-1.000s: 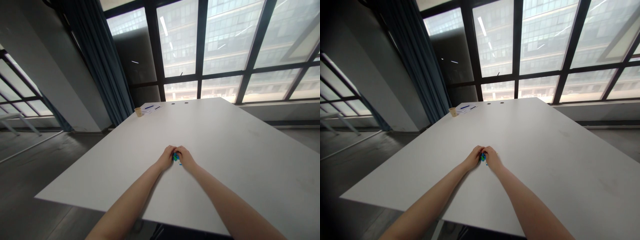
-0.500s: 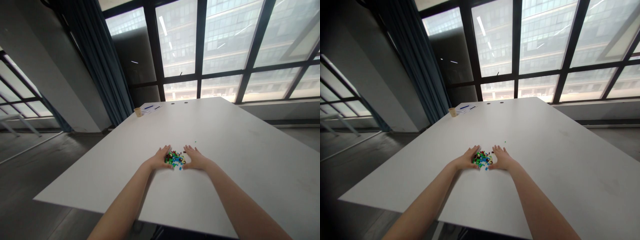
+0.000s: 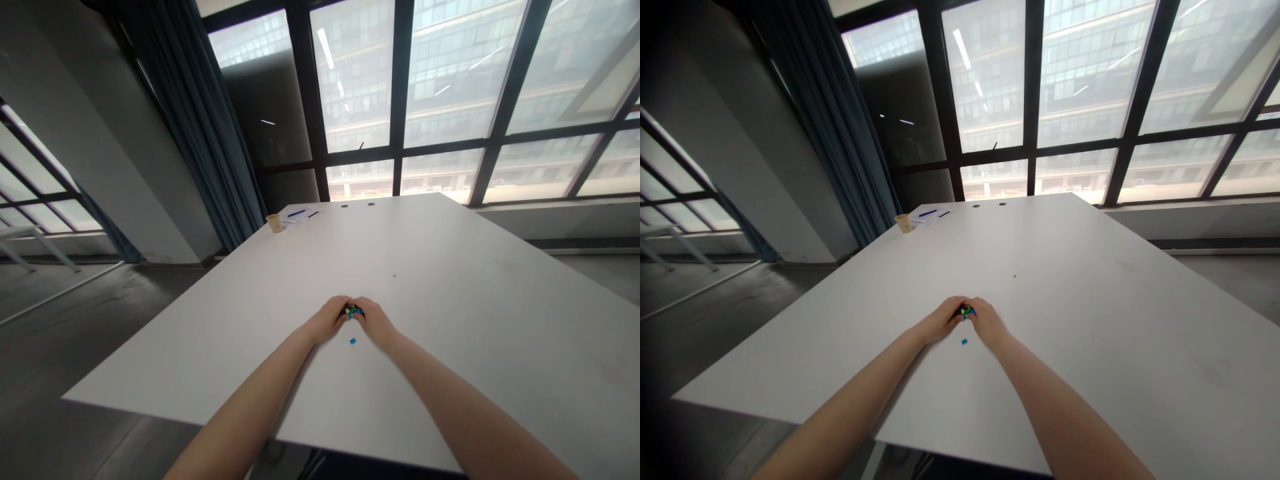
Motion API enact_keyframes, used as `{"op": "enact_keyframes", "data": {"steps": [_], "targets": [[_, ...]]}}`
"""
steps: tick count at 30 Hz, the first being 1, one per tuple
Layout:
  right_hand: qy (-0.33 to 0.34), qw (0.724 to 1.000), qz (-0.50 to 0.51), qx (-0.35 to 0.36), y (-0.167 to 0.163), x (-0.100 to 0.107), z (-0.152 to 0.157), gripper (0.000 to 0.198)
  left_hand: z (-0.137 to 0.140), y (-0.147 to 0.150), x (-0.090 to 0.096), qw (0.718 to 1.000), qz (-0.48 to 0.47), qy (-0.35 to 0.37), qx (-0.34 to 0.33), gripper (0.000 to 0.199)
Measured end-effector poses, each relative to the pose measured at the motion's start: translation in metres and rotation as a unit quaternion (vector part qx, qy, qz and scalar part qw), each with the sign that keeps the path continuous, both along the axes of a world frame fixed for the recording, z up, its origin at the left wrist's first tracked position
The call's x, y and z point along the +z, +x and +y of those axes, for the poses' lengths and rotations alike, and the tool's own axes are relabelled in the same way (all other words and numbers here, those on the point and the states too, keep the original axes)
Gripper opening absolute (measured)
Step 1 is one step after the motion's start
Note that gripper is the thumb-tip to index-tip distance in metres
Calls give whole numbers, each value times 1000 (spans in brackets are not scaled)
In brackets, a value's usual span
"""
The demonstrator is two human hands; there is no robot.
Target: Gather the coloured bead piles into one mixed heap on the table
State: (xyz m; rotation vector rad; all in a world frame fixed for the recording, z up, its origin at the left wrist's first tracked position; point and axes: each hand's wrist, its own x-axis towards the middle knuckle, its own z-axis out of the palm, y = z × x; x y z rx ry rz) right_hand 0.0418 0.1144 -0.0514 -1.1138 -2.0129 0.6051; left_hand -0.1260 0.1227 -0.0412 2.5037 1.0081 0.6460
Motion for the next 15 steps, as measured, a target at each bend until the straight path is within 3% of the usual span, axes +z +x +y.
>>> {"op": "enact_keyframes", "data": {"steps": [5,9,12,15], "targets": [[14,998,64,14,-13,3,-3,29,7,1,-4,995,-96,-11,34,23],[9,993,112,28,-12,6,1,25,9,1,2,972,-195,-111,75,24],[-14,988,151,6,0,9,10,23,9,2,6,939,-263,-204,82,36],[-58,977,206,2,13,9,22,22,8,1,8,917,-299,-248,93,46]]}}
